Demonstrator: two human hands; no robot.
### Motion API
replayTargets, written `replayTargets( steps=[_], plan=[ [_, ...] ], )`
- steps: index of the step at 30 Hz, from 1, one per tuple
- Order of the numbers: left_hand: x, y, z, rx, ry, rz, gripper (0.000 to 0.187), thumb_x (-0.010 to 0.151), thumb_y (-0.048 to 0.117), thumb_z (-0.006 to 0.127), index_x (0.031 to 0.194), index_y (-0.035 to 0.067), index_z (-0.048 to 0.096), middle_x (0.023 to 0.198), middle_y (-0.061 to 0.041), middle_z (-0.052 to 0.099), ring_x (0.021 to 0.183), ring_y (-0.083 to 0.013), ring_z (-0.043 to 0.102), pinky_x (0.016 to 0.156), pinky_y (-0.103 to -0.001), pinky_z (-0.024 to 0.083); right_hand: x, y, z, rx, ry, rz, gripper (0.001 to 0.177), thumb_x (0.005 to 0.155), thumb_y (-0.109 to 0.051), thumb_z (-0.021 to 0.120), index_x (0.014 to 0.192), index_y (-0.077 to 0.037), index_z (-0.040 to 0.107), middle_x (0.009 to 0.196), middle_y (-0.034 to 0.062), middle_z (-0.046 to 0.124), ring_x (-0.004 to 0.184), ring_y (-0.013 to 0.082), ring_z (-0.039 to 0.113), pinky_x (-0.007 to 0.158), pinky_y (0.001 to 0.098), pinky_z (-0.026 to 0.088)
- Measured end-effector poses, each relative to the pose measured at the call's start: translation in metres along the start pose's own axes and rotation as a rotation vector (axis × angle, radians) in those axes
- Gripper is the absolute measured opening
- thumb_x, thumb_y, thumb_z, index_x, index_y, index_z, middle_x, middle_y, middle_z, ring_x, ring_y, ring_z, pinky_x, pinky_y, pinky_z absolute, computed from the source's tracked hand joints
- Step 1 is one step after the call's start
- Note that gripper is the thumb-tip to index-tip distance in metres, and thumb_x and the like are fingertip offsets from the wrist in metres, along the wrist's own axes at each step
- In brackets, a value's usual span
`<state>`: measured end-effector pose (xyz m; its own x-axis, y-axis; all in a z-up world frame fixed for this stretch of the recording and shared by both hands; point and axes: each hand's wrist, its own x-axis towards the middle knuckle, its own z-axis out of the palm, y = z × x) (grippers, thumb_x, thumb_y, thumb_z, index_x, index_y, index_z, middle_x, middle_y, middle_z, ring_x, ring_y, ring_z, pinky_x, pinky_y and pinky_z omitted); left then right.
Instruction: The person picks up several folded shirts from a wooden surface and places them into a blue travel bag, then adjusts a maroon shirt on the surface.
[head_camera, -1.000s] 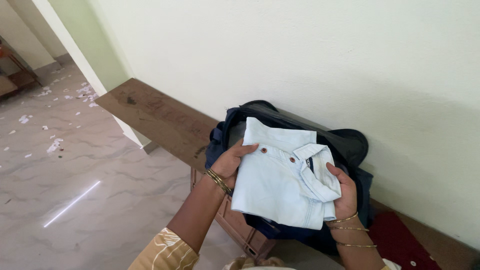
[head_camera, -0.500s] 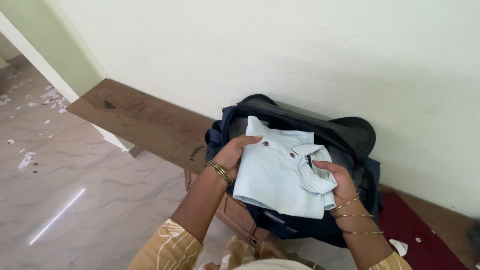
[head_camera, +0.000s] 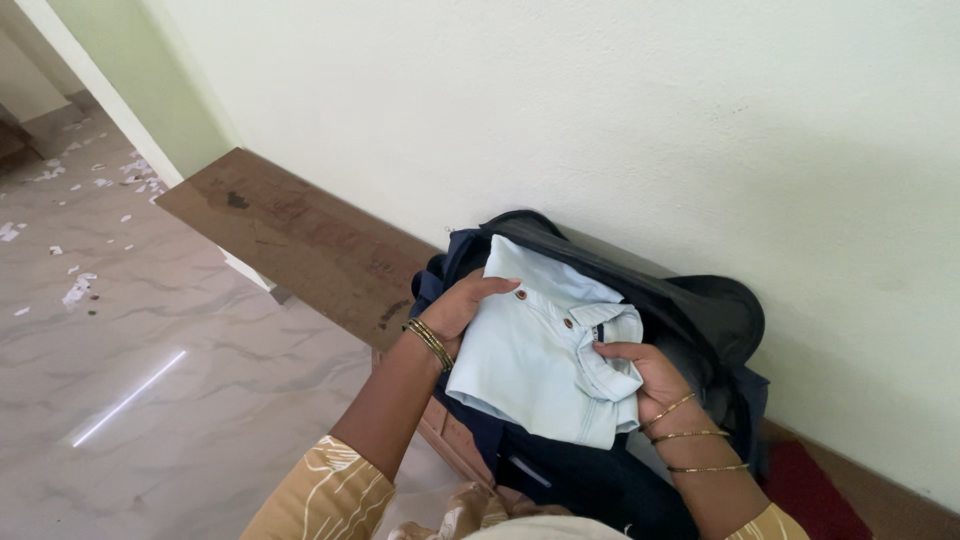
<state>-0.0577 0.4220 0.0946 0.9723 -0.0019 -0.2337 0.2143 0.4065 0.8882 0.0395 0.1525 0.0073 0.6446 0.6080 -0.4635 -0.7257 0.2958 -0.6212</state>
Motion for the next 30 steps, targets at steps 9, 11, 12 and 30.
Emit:
replayTargets(
  steps=[9, 11, 12, 30],
  plan=[
    [0.023, 0.002, 0.011, 0.190, 0.158, -0.011, 0.060, 0.080, 0.025, 0.074, 0.131, -0.001, 0.055, 0.112, -0.018, 0.070, 0.096, -0.0246, 0.071, 0.083, -0.040, 0.060, 0.026, -0.016, -0.014, -0.121, 0.009, 0.108, 0.031, 0.081, 0.003, 0.068, 0.112, 0.002, 0.070, 0.102, 0.0154, 0.075, 0.089, 0.0266, 0.074, 0.086, 0.0424, 0.061],
    [0.036, -0.003, 0.007, 0.277, 0.229, -0.030, 0.061, 0.078, 0.022, 0.074, 0.132, 0.000, 0.053, 0.112, -0.019, 0.070, 0.095, -0.0248, 0.072, 0.083, -0.040, 0.061, 0.030, -0.018, -0.017, -0.148, -0.008, 0.115, 0.032, 0.080, 0.004, 0.068, 0.112, -0.001, 0.071, 0.103, 0.0136, 0.076, 0.091, 0.0259, 0.074, 0.087, 0.0427, 0.061],
    [0.043, -0.007, 0.004, 0.311, 0.238, -0.036, 0.063, 0.078, 0.024, 0.075, 0.132, -0.001, 0.054, 0.114, -0.019, 0.070, 0.096, -0.0251, 0.072, 0.084, -0.039, 0.061, 0.033, -0.019, -0.020, -0.158, -0.011, 0.124, 0.033, 0.080, 0.004, 0.068, 0.112, -0.002, 0.071, 0.102, 0.0129, 0.076, 0.091, 0.0258, 0.074, 0.087, 0.0431, 0.061],
    [0.153, -0.034, -0.051, 1.302, 0.152, -0.318, 0.062, 0.074, 0.044, 0.075, 0.122, 0.005, 0.082, 0.134, -0.024, 0.065, 0.120, -0.0359, 0.063, 0.104, -0.038, 0.048, 0.103, 0.003, -0.053, -0.101, 0.115, 0.106, 0.030, 0.083, 0.003, 0.068, 0.113, 0.004, 0.067, 0.108, 0.0178, 0.073, 0.100, 0.0312, 0.072, 0.093, 0.0461, 0.059]
  ],
)
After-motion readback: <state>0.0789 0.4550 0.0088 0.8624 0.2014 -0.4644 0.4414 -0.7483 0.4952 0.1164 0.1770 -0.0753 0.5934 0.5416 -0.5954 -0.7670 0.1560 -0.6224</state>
